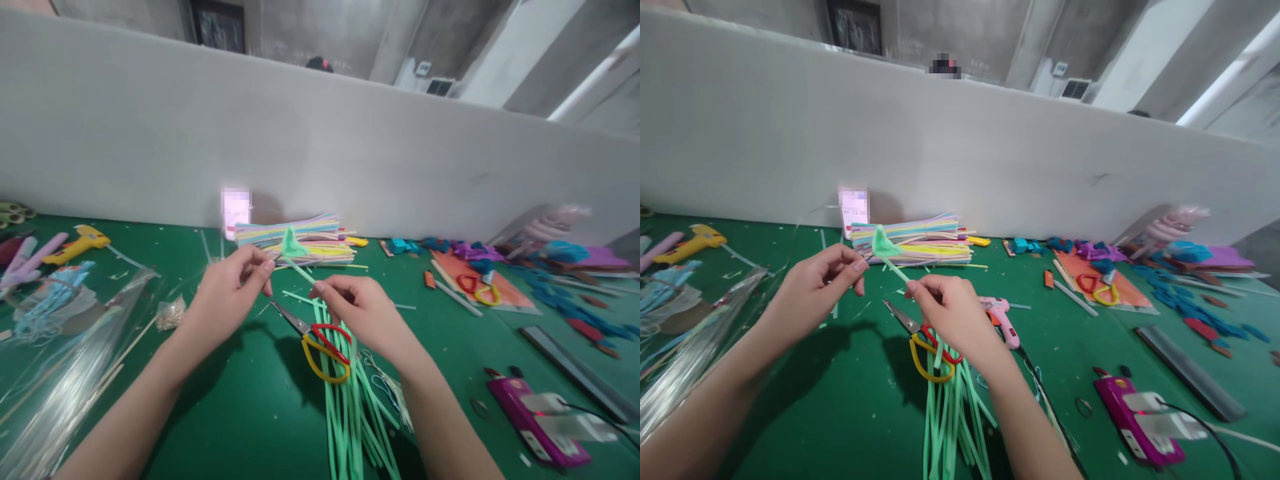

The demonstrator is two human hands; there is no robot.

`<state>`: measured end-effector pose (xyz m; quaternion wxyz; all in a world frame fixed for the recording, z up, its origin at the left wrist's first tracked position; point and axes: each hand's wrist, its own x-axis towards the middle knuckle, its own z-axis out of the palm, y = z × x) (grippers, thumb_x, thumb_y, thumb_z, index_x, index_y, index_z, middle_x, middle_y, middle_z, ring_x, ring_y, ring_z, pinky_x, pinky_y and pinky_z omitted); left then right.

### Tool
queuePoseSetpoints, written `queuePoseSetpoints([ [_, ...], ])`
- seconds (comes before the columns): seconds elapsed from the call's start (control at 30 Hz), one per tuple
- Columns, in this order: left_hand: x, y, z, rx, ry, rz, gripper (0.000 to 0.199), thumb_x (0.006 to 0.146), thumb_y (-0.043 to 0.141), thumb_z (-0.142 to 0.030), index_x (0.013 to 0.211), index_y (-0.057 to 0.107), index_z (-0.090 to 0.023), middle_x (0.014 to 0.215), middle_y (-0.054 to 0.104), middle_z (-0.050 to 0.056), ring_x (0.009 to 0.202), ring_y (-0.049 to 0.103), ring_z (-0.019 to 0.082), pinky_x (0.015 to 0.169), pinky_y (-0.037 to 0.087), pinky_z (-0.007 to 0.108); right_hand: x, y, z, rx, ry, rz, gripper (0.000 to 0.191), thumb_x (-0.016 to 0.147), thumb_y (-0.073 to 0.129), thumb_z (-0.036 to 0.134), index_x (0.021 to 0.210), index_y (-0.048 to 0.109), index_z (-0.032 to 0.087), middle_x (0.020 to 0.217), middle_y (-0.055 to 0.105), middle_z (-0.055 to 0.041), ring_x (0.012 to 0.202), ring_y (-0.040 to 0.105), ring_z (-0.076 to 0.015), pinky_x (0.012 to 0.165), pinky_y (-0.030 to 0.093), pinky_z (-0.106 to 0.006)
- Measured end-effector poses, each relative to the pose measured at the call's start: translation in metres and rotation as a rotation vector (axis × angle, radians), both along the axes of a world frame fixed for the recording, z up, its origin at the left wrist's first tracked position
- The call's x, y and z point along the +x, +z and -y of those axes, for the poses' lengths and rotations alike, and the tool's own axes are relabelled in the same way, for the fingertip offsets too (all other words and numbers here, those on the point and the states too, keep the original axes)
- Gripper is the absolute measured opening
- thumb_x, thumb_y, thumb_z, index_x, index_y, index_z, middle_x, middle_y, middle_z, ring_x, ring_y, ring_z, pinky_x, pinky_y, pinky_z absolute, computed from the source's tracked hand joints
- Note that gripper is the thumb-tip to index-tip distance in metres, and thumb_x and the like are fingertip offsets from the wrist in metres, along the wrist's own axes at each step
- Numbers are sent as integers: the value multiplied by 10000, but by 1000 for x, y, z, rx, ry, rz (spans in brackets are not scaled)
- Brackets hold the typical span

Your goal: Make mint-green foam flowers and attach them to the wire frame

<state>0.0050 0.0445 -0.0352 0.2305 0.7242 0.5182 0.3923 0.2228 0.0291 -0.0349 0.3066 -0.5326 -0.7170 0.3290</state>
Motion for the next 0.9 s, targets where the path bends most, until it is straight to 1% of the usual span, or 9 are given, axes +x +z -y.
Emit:
queuePoseSetpoints([
  [0.1, 3, -1, 0, -47, 0, 32, 152, 972, 522, -356, 990, 570, -213, 634, 698, -35, 458, 487, 109, 475, 348, 250, -11, -1, 3, 79, -15, -12, 387, 976, 515, 433, 714, 657, 187, 541, 516, 39, 511, 412, -101, 490, 268, -254],
  [0.27, 8, -3, -1, -200, -67, 221, 351, 955, 558, -375, 1247, 500, -189, 607, 695, -35, 410, 444, 108, 415, 285, 236, -21, -2, 6, 95, 1, -82, 357, 992, 497, 422, 803, 698, 195, 532, 557, 40, 475, 437, -103, 492, 307, -256],
  [0.33, 9, -2, -1, -252, -116, 296, 311, 951, 565, -376, 1197, 524, -192, 586, 675, -38, 397, 414, 99, 399, 257, 233, -21, -3, 5, 95, 8, -97, 344, 993, 503, 410, 805, 697, 199, 543, 578, 39, 477, 451, -99, 497, 324, -250],
  [0.43, 8, 2, 1, -272, -200, 347, 203, 956, 560, -401, 1007, 583, -206, 558, 628, -50, 398, 375, 83, 397, 233, 229, -20, -4, 5, 59, 28, -133, 339, 989, 515, 411, 776, 672, 199, 570, 594, 39, 476, 479, -88, 472, 337, -232],
  [0.63, 9, 4, 8, -167, -205, 262, 300, 969, 538, -368, 734, 597, -191, 574, 561, -43, 457, 375, 71, 427, 267, 212, -22, -8, 12, -124, 78, -300, 332, 999, 475, 480, 904, 643, 211, 641, 607, 51, 341, 510, -49, 342, 339, -187],
  [0.73, 9, 0, 5, -170, -184, 270, 295, 960, 554, -375, 736, 619, -195, 578, 554, -44, 460, 381, 73, 426, 276, 207, -23, -8, 15, -163, 70, -363, 276, 990, 504, 458, 1086, 614, 223, 710, 641, 31, 364, 558, -68, 328, 386, -186],
  [0.8, 7, -2, 1, -190, -165, 291, 267, 949, 572, -391, 769, 636, -205, 583, 563, -47, 451, 384, 74, 414, 266, 204, -23, -5, 18, -184, 60, -431, 325, 982, 534, 409, 1263, 537, 244, 794, 663, 11, 417, 603, -90, 354, 449, -201],
  [0.83, 6, -3, 0, -200, -158, 301, 266, 944, 581, -399, 767, 633, -207, 587, 573, -47, 446, 385, 73, 409, 260, 203, -22, -3, 20, -181, 56, -462, 344, 982, 537, 381, 1299, 512, 249, 838, 669, -1, 460, 627, -98, 386, 485, -211],
  [0.9, 5, -5, -3, -223, -150, 313, 270, 932, 596, -408, 752, 623, -209, 595, 594, -46, 438, 389, 72, 403, 256, 201, -19, 3, 24, -161, 62, -469, 269, 993, 511, 334, 1237, 563, 232, 901, 680, -25, 565, 669, -110, 496, 552, -238],
])
